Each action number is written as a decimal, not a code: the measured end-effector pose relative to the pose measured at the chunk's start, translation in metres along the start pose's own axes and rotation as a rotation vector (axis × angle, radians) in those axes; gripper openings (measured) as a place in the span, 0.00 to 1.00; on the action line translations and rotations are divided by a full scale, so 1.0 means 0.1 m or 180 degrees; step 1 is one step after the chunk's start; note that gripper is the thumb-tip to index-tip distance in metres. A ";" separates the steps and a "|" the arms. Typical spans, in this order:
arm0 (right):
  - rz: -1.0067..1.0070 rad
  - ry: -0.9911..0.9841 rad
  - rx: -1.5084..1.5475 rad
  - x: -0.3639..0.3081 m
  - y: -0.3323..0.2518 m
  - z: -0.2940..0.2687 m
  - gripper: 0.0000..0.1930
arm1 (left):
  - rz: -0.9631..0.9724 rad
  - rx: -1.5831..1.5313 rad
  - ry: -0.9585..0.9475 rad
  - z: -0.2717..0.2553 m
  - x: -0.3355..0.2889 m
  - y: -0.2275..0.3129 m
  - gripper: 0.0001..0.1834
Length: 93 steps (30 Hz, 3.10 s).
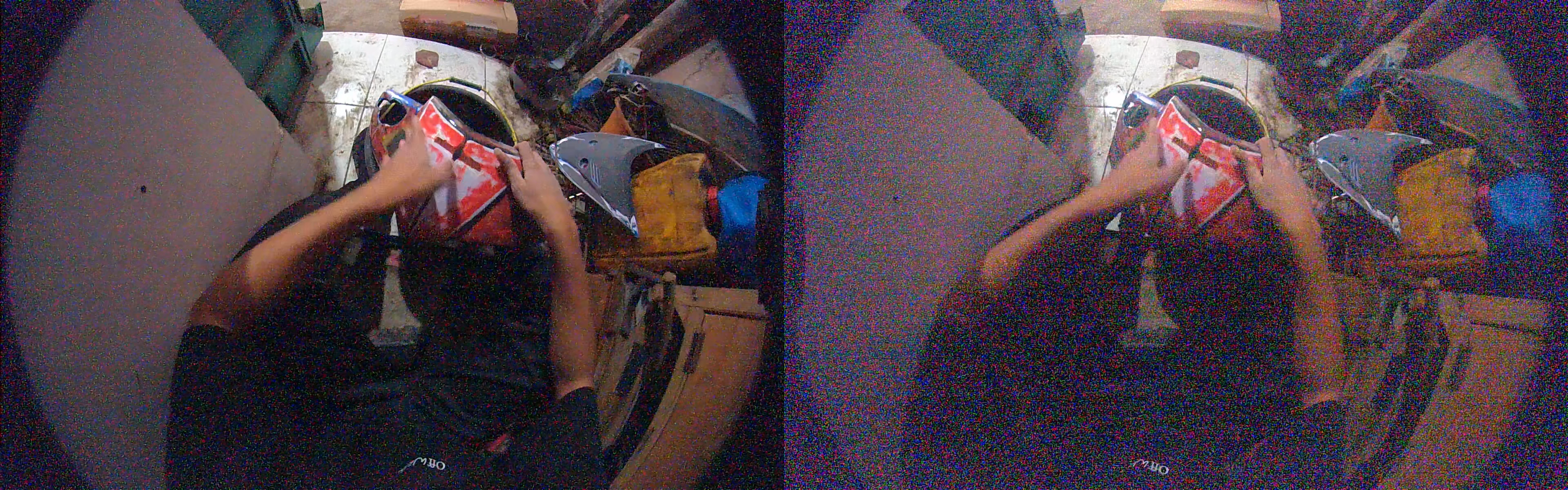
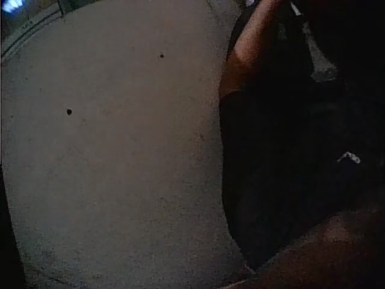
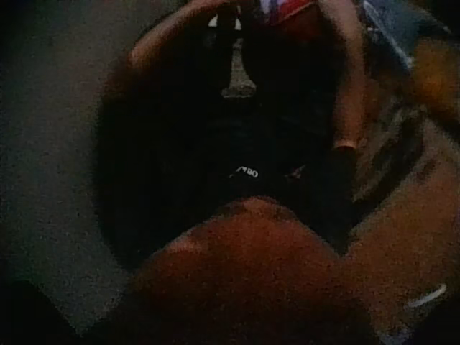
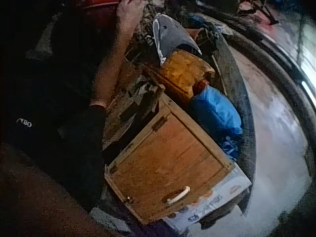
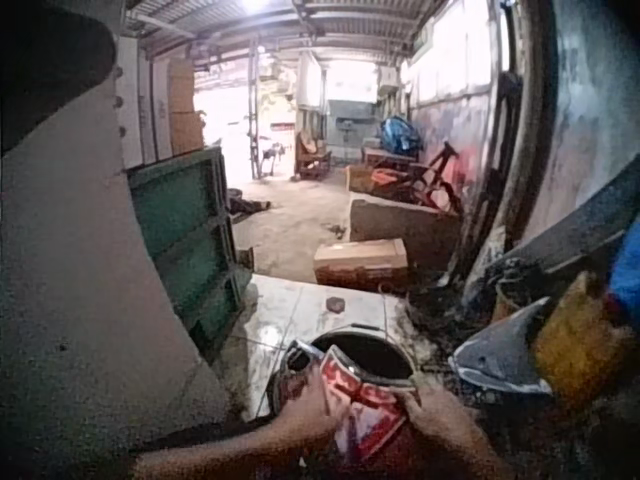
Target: The person cleans motorcycle fairing components by hand using water from a bucket, wiping the surfaces and dipping them in the water.
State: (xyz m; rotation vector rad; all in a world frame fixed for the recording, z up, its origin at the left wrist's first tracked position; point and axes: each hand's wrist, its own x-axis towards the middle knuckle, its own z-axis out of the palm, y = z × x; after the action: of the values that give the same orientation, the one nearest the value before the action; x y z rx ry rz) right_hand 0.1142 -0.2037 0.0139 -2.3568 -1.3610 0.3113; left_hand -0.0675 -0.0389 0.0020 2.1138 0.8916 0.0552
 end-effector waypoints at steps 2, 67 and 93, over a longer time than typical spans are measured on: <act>0.0051 -0.0093 0.0049 -0.01 -0.19 -0.05 0.24 | -0.0319 -0.0078 -0.0207 -0.19 0.09 -0.24 0.58; -0.0090 0.0036 0.0231 -0.06 -0.18 -0.11 0.22 | 0.1199 -0.0056 0.0977 -0.01 0.05 -0.21 0.13; 0.0160 -0.0125 0.0095 -0.06 -0.15 -0.08 0.23 | 0.1571 0.0155 0.1256 0.17 -0.29 -0.04 0.10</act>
State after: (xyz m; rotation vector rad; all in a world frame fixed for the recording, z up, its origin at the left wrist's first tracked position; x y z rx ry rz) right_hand 0.1031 -0.2039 0.0280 -2.3749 -1.3071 0.3918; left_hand -0.0856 -0.0662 -0.0050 2.3656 0.5665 0.7314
